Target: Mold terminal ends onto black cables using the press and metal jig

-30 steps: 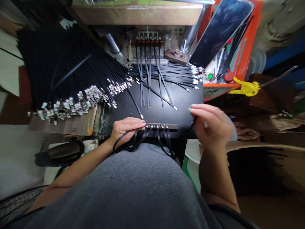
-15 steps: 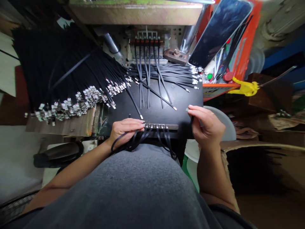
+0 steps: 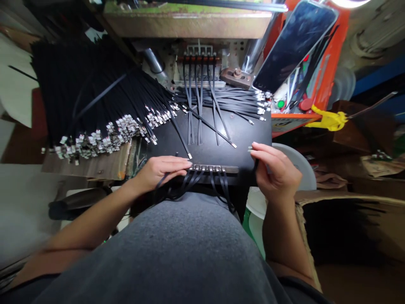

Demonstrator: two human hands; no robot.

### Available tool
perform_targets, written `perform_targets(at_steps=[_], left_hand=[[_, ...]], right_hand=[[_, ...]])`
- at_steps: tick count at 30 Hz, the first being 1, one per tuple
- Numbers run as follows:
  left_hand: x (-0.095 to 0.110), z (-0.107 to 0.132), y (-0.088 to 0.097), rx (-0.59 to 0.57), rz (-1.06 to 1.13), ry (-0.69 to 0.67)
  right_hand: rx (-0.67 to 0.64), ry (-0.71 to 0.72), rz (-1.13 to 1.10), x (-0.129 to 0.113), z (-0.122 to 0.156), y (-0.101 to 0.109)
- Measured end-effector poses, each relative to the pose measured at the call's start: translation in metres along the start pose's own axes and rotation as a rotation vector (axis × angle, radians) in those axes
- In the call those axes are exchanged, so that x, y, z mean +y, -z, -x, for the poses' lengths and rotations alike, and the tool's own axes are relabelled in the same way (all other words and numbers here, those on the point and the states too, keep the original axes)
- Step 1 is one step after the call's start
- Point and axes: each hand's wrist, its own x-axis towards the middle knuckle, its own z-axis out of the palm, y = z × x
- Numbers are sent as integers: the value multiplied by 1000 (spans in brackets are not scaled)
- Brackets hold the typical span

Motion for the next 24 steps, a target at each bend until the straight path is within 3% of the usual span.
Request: perform_targets(at_steps=[3,6,9,12,19,22,24], left_hand=[[3,-15,38,5,-119,16],[12,-51,58,95,-227,65],[24,-95,50,16,-134,19],[31,-126,35,-81,10,-7],[34,-152,21,-91,286,180],[43,-156,20,-199,586,358],[56,-155,18,-331,809,424]], right_hand=[[-19,24,-38,-10,-9,0],[-141,207,-110,-28,-29,-13],[-318,494,-88,-47,-54,-32],[-325,624,59,-57,-69,-40],[-149,615,165,-41,-74,-25],[61,374,153,-36,-82,-13],[95,258,181,-36,-90,-4]])
